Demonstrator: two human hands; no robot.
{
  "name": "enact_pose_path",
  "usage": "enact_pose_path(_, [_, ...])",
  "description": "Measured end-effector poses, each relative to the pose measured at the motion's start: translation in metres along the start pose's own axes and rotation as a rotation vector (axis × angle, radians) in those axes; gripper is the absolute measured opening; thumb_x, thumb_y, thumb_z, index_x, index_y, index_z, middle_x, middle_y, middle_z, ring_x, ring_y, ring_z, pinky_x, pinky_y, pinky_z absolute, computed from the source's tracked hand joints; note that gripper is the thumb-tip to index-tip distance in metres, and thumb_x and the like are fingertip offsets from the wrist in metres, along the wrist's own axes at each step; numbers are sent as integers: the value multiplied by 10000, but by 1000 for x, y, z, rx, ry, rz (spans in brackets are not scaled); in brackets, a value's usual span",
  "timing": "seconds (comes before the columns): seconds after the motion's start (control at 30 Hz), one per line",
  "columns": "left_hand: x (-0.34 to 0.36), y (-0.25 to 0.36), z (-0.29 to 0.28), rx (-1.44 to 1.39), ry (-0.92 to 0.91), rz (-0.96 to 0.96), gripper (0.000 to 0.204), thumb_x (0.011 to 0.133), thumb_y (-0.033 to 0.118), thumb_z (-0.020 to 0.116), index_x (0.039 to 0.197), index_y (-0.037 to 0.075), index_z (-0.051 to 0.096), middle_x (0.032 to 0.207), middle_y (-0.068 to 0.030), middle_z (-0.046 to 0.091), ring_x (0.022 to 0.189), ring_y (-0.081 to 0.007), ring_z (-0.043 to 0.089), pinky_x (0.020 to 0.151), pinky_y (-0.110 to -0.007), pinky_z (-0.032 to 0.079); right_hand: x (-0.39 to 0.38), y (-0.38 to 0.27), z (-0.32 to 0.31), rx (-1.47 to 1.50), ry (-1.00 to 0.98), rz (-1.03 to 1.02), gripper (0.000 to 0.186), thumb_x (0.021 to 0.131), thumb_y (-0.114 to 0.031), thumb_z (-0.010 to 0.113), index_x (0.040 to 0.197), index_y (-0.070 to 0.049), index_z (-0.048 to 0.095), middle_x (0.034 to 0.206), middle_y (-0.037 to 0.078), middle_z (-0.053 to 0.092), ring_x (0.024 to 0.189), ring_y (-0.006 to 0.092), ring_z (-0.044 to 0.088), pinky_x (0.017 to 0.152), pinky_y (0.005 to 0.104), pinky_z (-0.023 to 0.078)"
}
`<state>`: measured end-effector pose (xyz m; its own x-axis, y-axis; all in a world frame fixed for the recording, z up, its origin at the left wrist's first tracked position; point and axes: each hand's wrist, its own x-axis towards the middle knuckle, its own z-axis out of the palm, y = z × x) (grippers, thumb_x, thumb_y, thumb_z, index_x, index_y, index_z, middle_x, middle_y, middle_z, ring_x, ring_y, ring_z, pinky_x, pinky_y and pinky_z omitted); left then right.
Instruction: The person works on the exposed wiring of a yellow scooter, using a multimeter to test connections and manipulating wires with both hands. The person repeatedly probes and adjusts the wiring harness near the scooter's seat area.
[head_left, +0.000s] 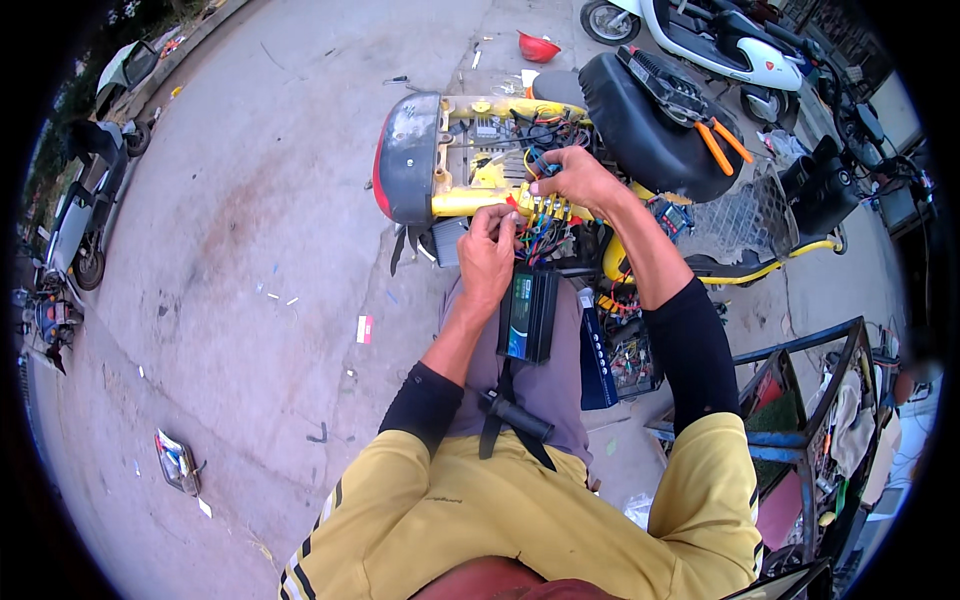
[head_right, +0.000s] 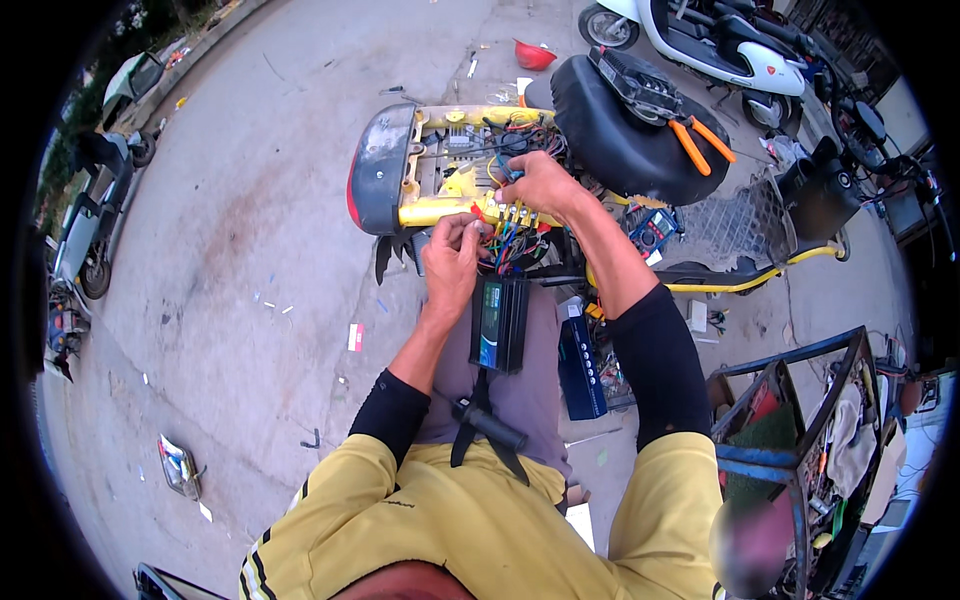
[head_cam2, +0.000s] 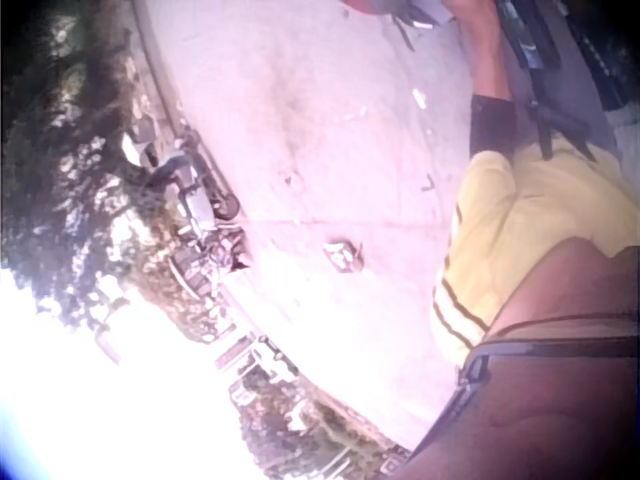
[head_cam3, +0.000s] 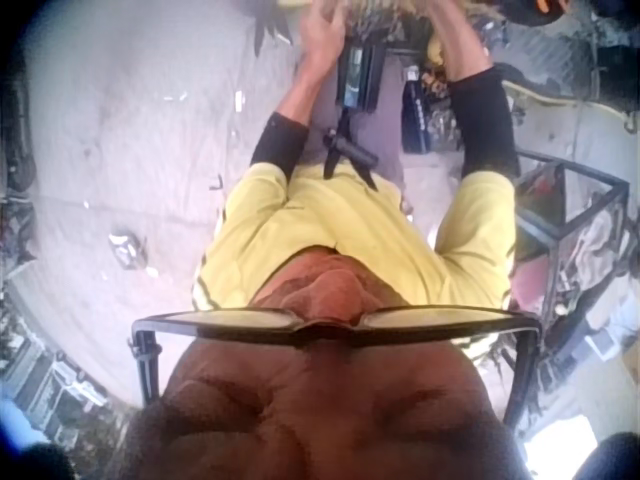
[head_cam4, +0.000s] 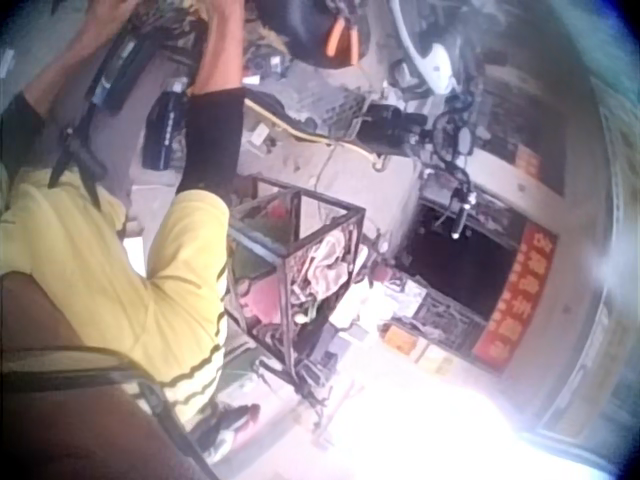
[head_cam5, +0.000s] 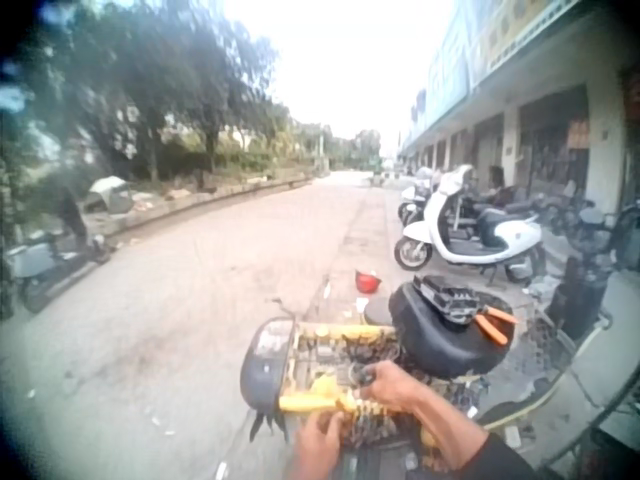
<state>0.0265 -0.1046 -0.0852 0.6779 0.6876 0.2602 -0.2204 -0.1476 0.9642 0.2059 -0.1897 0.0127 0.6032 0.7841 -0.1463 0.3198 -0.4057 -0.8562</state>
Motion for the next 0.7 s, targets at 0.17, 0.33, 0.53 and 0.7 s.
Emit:
enact_pose_path(0.17, [0, -2, 5, 79, 57, 28, 153, 1070, 83, 663, 1161, -39, 676, 978, -119, 808, 788, -120, 749, 619, -268, 606, 0, 1, -4, -9, -24, 17, 470, 817, -71, 864, 1230, 118, 744, 1078, 160, 777, 990, 203, 708, 936, 355, 546])
enact_pose_path(0.33, [4, -9, 11, 287, 153, 167, 147, 1029, 102, 717, 1113, -18, 712, 912, -126, 819, 723, -142, 755, 644, -313, 598, 0, 0, -4, -12, 11, 27, 451, 824, -107, 865, 1209, 101, 760, 1084, 164, 779, 1011, 210, 703, 960, 362, 535])
enact_pose_path(0.53, [4, 14, 10, 437, 181, 229, 131, 970, 127, 762, 1045, 20, 762, 889, -153, 809, 670, -220, 757, 637, -363, 574, -3, -4, -5, -38, -6, 52, 374, 874, -141, 858, 1202, 26, 786, 998, 56, 757, 918, 139, 632, 884, 326, 505])
enact_pose_path(0.7, [6, 13, 8, 524, 174, 275, 120, 957, 141, 771, 1033, 48, 773, 855, -161, 793, 654, -260, 756, 618, -386, 570, -6, -14, -4, -54, -13, 25, 403, 813, -115, 870, 1158, 73, 780, 1014, 119, 771, 934, 178, 681, 888, 350, 536])
